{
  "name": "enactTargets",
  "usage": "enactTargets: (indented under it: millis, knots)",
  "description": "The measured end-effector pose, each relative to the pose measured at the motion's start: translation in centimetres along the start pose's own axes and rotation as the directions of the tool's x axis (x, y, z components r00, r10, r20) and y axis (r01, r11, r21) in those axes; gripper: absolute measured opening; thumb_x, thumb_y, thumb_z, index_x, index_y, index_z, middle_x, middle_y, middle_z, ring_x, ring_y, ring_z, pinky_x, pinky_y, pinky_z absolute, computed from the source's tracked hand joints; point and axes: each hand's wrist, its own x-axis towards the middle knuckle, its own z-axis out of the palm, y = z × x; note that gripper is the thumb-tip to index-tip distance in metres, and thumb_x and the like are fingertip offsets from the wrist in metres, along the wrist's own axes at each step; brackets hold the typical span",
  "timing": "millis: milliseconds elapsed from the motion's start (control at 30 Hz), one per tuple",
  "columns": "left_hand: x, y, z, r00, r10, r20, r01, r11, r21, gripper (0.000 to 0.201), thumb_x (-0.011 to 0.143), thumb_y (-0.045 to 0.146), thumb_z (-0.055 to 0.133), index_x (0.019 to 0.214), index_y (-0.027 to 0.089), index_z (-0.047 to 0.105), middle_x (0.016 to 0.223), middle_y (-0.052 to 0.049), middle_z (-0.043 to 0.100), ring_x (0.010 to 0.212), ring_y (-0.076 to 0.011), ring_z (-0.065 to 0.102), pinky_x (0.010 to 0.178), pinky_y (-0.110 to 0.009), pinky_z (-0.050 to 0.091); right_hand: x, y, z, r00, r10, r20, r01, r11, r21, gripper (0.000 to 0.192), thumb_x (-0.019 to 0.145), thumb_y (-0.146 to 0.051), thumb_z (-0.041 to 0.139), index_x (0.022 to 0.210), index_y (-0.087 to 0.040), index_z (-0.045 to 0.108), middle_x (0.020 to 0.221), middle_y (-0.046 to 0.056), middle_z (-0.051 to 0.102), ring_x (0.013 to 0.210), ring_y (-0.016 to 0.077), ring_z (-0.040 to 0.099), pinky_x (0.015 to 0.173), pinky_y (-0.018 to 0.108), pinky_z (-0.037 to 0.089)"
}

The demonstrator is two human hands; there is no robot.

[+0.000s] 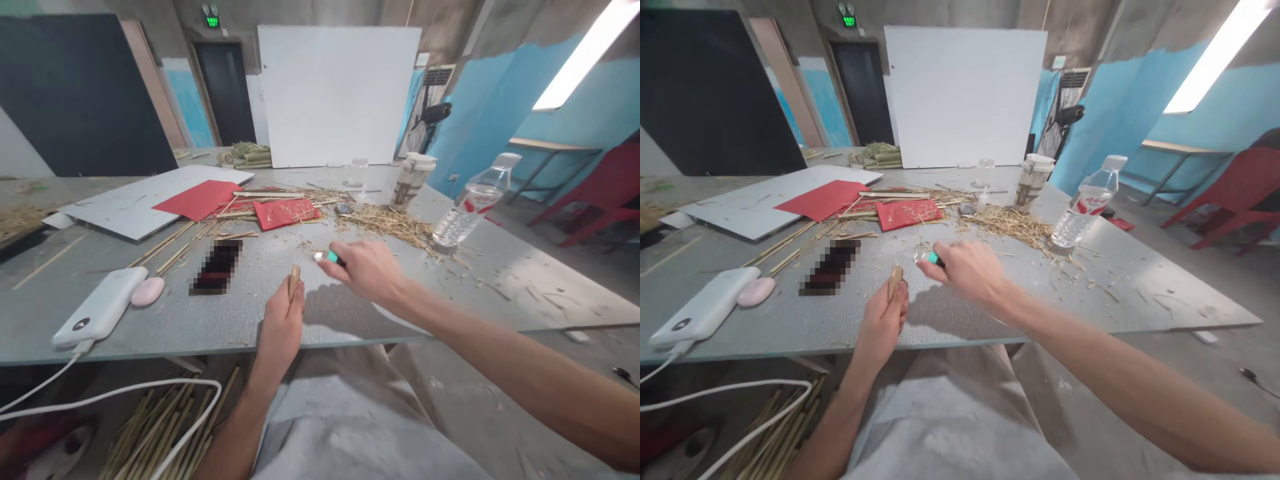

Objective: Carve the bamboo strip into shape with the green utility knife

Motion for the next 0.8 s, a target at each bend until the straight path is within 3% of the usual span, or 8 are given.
enactTargets:
  millis: [133, 333, 467, 567, 633, 700, 800]
  knots:
    - [-0.1, 0.7, -0.1, 1.000, -0.009, 0.025, 0.007, 0.997, 0.071, 0.037, 0.110, 0.047, 0.043, 0.084, 0.023, 0.050, 0.067, 0.005, 0.047, 0.057, -0.0131, 0.042, 0.058, -0.026, 0.033, -1.2, -2.1, -0.2, 0.996, -0.073, 0.057, 0.071, 0.997, 0.024, 0.073, 0.108, -0.077, 0.021, 0.097, -0.023, 0.070, 0.078, 0.004, 0.073, 0.058, 0.0163, 0.047, 0.059, 0.034, 0.014]
    - [-0.1, 1.2, 0.4, 0.999, -0.002, -0.041, 0.010, 0.981, 0.195, 0.029, 0.109, 0.039, 0.041, 0.088, 0.023, 0.053, 0.066, 0.004, 0.046, 0.058, -0.0154, 0.042, 0.061, -0.028, 0.030, -1.3, -2.8, -0.2, 0.994, -0.072, 0.078, 0.073, 0.997, -0.006, 0.072, 0.109, -0.076, 0.022, 0.099, -0.023, 0.070, 0.081, 0.006, 0.076, 0.059, 0.0175, 0.051, 0.059, 0.035, 0.014]
    - [-0.8, 1.2, 0.8, 0.997, 0.035, -0.071, -0.014, 0.960, 0.278, 0.022, 0.107, 0.035, 0.043, 0.091, 0.024, 0.053, 0.063, 0.005, 0.044, 0.055, -0.0159, 0.039, 0.061, -0.029, 0.025, 0.5, 0.1, 0.0, 0.998, -0.011, 0.063, 0.014, 0.999, -0.039, 0.067, 0.106, -0.078, 0.033, 0.098, -0.024, 0.072, 0.076, 0.007, 0.072, 0.060, 0.0195, 0.054, 0.060, 0.034, 0.018]
    - [-1.3, 1.3, 0.7, 0.994, 0.066, -0.083, -0.036, 0.947, 0.319, 0.025, 0.108, 0.038, 0.039, 0.091, 0.024, 0.051, 0.062, 0.006, 0.040, 0.055, -0.0155, 0.038, 0.060, -0.029, 0.024, 2.2, 4.2, -0.3, 0.986, 0.164, -0.032, -0.167, 0.982, -0.084, 0.074, 0.111, -0.069, 0.019, 0.090, -0.020, 0.071, 0.073, 0.013, 0.068, 0.059, 0.0219, 0.054, 0.062, 0.036, 0.021]
    - [-1.3, 1.3, 0.6, 0.994, 0.072, -0.077, -0.042, 0.942, 0.333, 0.028, 0.109, 0.038, 0.034, 0.090, 0.024, 0.050, 0.061, 0.006, 0.040, 0.053, -0.0153, 0.039, 0.059, -0.028, 0.025, 2.3, 6.1, -0.7, 0.973, 0.217, -0.082, -0.224, 0.970, -0.092, 0.074, 0.111, -0.066, 0.016, 0.091, -0.019, 0.070, 0.075, 0.015, 0.068, 0.062, 0.0234, 0.054, 0.062, 0.036, 0.021]
    - [-1.1, 1.4, 0.7, 0.995, 0.079, -0.053, -0.055, 0.936, 0.348, 0.031, 0.110, 0.041, 0.035, 0.089, 0.025, 0.049, 0.061, 0.006, 0.041, 0.054, -0.0155, 0.042, 0.059, -0.027, 0.027, 1.5, 6.2, -1.1, 0.975, 0.203, -0.089, -0.210, 0.974, -0.081, 0.074, 0.111, -0.067, 0.015, 0.090, -0.019, 0.068, 0.073, 0.013, 0.067, 0.062, 0.0228, 0.052, 0.061, 0.036, 0.020]
    - [-0.9, 1.6, 0.9, 0.996, 0.082, -0.036, -0.062, 0.924, 0.378, 0.031, 0.111, 0.044, 0.036, 0.089, 0.025, 0.048, 0.062, 0.006, 0.043, 0.056, -0.0166, 0.044, 0.061, -0.027, 0.028, -0.7, 3.6, -1.4, 0.995, 0.089, -0.049, -0.091, 0.995, -0.042, 0.074, 0.108, -0.076, 0.019, 0.090, -0.022, 0.066, 0.074, 0.007, 0.067, 0.064, 0.0199, 0.050, 0.061, 0.034, 0.020]
